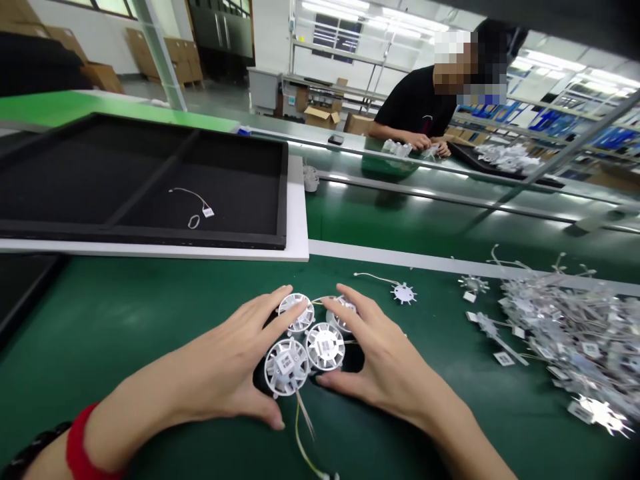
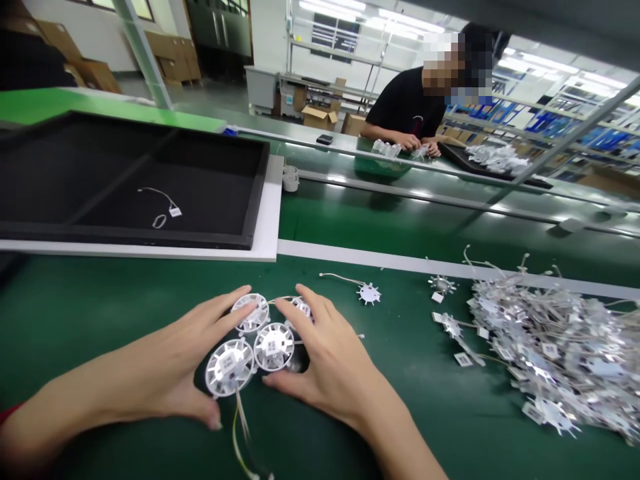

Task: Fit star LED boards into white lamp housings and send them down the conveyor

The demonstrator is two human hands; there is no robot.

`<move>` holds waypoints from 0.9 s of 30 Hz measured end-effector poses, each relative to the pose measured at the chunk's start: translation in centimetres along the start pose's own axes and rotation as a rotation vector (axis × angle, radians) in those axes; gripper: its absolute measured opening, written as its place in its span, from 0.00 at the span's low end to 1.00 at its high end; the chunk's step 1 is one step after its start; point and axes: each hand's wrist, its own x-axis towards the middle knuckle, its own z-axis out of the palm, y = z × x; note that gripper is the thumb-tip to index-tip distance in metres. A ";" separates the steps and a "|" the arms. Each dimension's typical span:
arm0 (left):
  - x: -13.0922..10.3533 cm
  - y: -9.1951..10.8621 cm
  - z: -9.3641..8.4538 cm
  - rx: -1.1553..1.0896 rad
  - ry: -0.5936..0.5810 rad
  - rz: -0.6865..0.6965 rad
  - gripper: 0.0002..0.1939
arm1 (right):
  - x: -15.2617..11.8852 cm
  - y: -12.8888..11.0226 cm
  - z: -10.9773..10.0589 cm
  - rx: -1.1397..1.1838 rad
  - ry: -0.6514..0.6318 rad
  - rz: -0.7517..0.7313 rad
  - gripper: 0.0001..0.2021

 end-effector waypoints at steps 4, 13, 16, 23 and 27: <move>0.4 -0.4 0.2 -0.034 -0.030 0.041 0.73 | 0.5 -1.2 0.1 -0.001 -0.056 0.004 0.43; 2.4 -2.5 0.2 -0.108 -0.070 0.199 0.76 | 1.7 -2.2 0.0 0.050 -0.101 0.056 0.50; 3.1 -3.5 0.3 -0.108 -0.044 0.306 0.75 | 2.1 -2.0 -0.3 0.059 -0.102 0.033 0.51; 4.5 -3.1 -1.0 -0.115 0.040 0.410 0.72 | 3.1 -1.5 -1.9 0.025 -0.060 -0.030 0.51; 6.1 -2.1 -4.3 -0.078 0.114 0.485 0.67 | 4.7 -1.2 -5.0 -0.060 0.041 -0.129 0.50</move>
